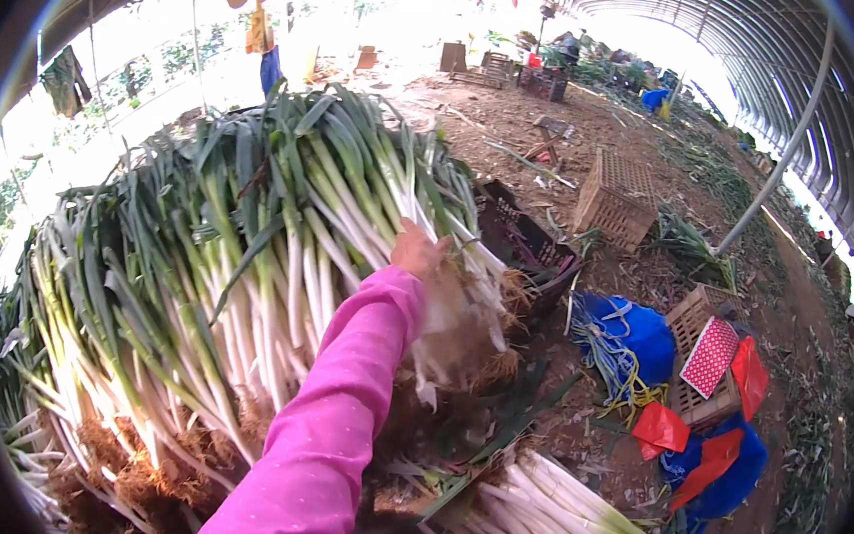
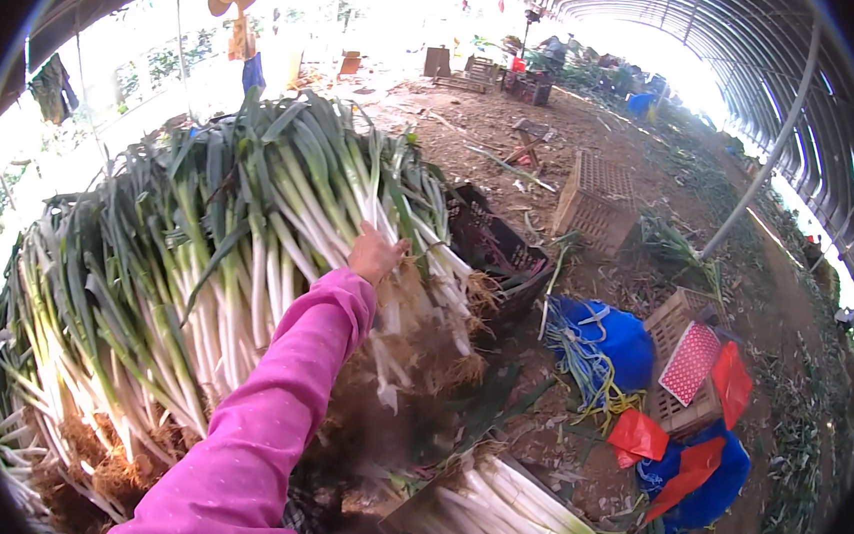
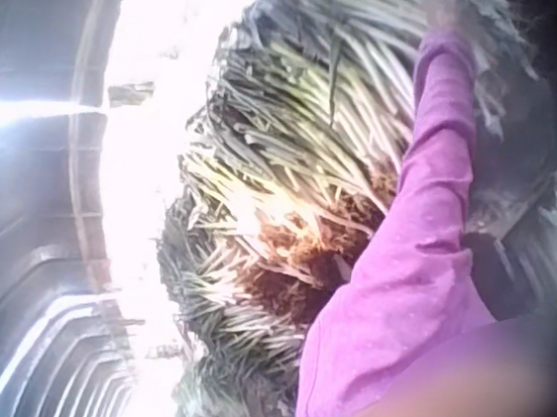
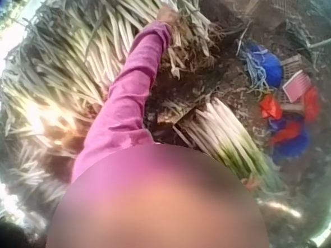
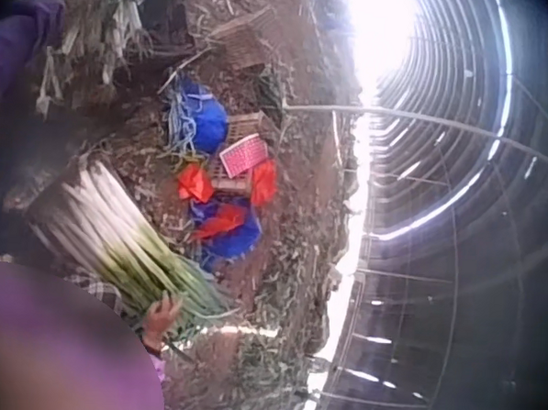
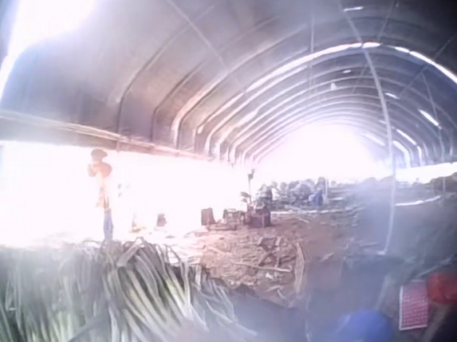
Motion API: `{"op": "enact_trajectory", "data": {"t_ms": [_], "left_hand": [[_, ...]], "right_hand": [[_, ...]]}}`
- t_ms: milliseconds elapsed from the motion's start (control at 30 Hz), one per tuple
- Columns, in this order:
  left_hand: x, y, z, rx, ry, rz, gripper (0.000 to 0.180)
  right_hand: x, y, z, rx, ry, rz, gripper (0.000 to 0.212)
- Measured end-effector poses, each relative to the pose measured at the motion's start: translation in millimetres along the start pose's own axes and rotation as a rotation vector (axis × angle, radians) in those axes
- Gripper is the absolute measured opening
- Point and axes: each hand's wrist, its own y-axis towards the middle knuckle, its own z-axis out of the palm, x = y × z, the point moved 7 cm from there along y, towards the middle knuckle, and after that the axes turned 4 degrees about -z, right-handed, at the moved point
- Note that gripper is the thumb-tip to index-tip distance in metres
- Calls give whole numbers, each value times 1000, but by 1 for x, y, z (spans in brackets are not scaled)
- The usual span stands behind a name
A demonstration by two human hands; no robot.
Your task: The person picks up leeks one at a time from a pile, shakes them, and places them onto a metal frame to align them.
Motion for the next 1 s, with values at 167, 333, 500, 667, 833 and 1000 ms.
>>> {"op": "enact_trajectory", "data": {"t_ms": [167,333,500,667,833,1000], "left_hand": [[-2,9,10,68,197,-13,117],[36,12,-57,139,-150,-88,72],[104,-90,-211,221,131,139,59],[250,-155,-236,323,375,151,64],[239,-169,-247,332,324,52,41],[144,-288,-321,518,63,50,28]], "right_hand": [[-4,-9,-15,96,-209,-30,45],[-4,-3,-26,-17,-245,-73,40],[40,16,-46,-81,-65,-107,39],[89,42,-44,-312,315,-320,32],[198,53,-87,-306,681,-539,36],[355,44,-29,649,1590,-323,32]]}}
